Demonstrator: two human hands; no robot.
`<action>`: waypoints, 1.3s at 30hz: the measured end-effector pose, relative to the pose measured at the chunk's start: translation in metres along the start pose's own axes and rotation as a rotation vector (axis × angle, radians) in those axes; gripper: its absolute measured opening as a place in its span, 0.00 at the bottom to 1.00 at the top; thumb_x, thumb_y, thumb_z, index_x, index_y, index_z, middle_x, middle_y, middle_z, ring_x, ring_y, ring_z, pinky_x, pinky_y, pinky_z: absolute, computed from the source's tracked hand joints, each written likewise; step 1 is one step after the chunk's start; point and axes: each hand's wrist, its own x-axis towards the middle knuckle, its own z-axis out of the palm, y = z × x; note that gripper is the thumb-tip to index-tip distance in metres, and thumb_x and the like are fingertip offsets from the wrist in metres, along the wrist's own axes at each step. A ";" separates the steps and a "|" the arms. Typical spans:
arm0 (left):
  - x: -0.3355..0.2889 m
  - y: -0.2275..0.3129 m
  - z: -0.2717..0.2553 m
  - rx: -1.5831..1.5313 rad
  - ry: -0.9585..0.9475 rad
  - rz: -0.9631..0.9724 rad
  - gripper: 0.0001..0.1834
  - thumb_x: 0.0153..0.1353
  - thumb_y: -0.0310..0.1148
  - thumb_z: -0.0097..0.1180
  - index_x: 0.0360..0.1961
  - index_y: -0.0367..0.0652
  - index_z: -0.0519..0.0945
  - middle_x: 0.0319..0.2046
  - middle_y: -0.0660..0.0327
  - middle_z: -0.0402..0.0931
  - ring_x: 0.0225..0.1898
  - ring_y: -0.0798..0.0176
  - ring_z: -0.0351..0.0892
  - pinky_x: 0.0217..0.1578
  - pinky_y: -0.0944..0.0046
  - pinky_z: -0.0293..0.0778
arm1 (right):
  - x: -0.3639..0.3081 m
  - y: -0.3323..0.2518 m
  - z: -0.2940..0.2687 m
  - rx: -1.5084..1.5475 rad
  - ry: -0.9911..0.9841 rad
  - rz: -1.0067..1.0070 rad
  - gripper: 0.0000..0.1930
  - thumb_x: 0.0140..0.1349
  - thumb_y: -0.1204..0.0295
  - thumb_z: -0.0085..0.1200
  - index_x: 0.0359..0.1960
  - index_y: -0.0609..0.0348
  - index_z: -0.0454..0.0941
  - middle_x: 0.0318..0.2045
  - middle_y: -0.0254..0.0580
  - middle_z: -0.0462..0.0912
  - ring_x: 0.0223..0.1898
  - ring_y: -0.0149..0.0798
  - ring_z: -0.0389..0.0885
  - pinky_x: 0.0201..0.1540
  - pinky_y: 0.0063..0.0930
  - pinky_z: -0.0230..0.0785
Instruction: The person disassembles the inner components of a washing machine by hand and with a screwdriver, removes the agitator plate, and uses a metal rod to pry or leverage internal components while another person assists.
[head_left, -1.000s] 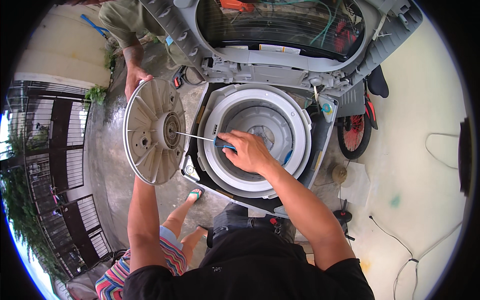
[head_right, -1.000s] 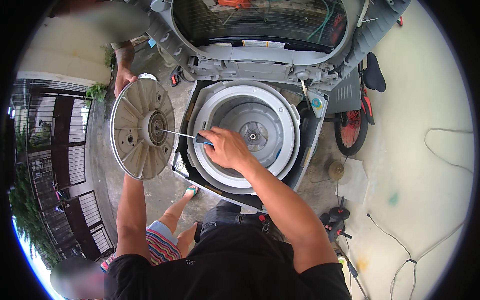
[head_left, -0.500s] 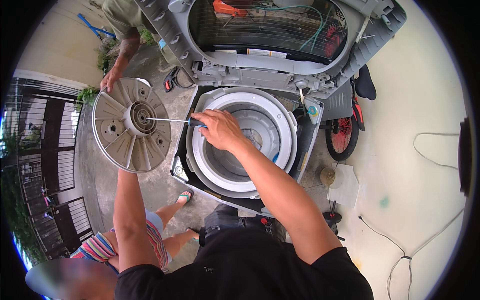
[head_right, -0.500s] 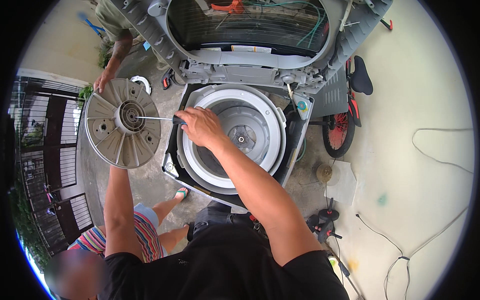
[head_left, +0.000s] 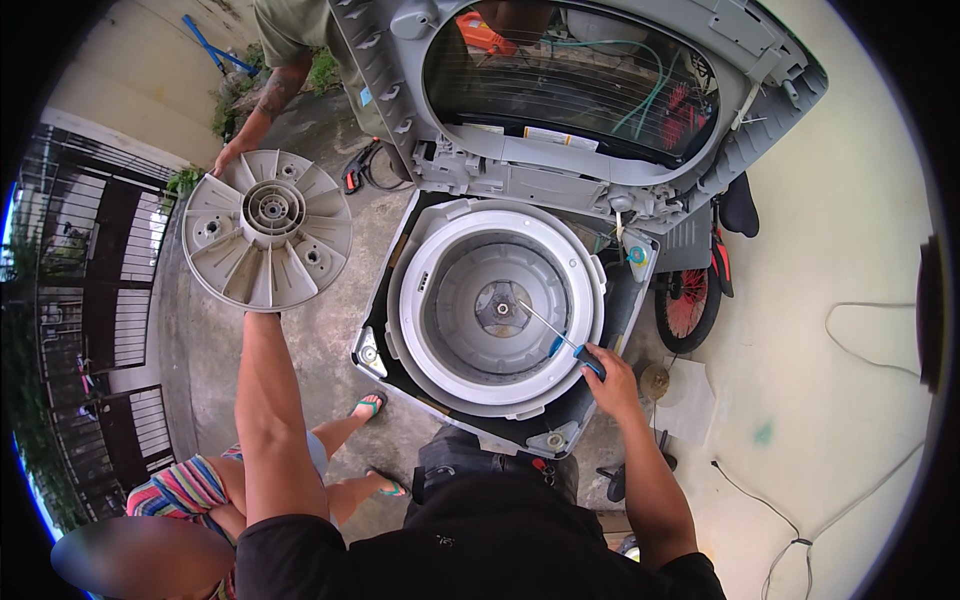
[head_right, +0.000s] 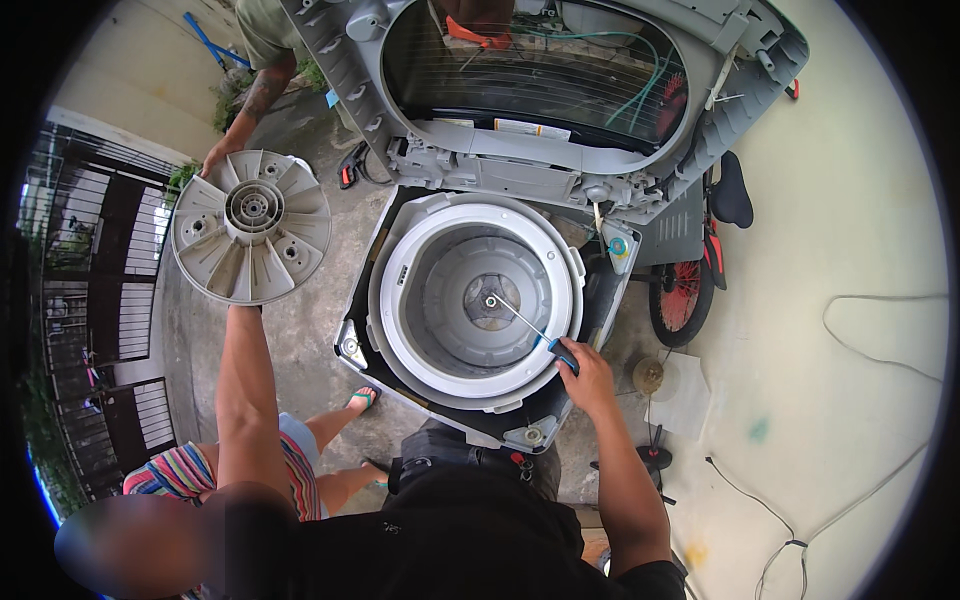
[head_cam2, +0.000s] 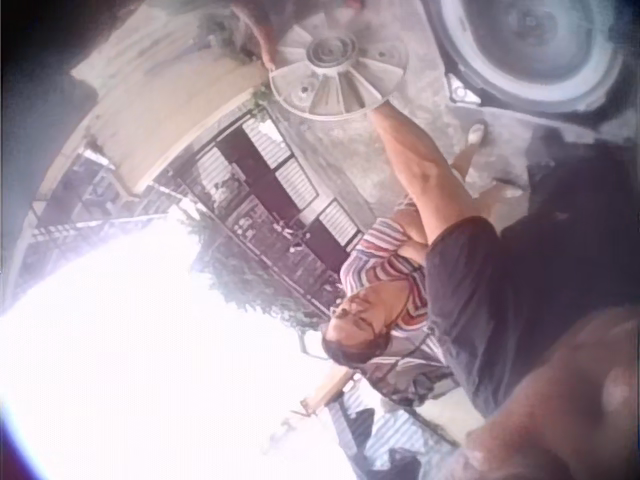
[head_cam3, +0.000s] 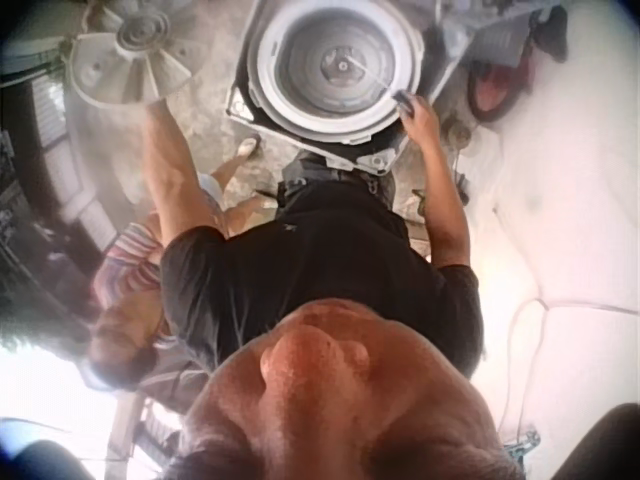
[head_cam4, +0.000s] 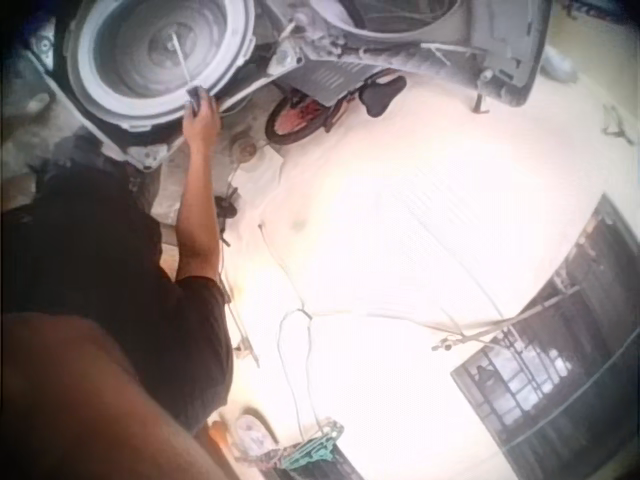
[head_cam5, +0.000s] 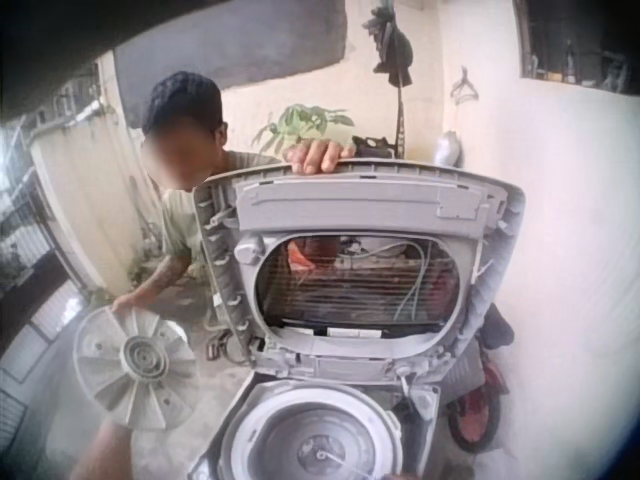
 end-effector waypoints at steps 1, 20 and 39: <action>0.003 0.003 0.000 0.000 -0.001 0.005 0.29 0.64 0.41 0.62 0.63 0.39 0.74 0.51 0.53 0.80 0.52 0.58 0.81 0.47 0.62 0.78 | -0.004 0.005 0.005 0.016 0.010 0.008 0.22 0.63 0.66 0.62 0.59 0.53 0.80 0.54 0.46 0.84 0.55 0.53 0.82 0.58 0.42 0.75; -0.245 -0.249 -0.114 1.479 0.983 0.020 0.34 0.75 0.51 0.46 0.71 0.36 0.64 0.72 0.42 0.59 0.73 0.41 0.59 0.70 0.45 0.57 | -0.003 0.057 0.019 0.501 0.147 0.428 0.24 0.66 0.62 0.62 0.62 0.53 0.76 0.51 0.51 0.86 0.55 0.51 0.85 0.57 0.39 0.74; -0.191 -0.261 -0.033 2.295 0.016 0.082 0.45 0.67 0.50 0.56 0.78 0.43 0.54 0.81 0.52 0.43 0.80 0.43 0.43 0.74 0.33 0.41 | -0.022 0.045 0.004 0.263 0.095 0.251 0.27 0.65 0.63 0.63 0.63 0.56 0.71 0.48 0.54 0.85 0.49 0.56 0.85 0.52 0.46 0.76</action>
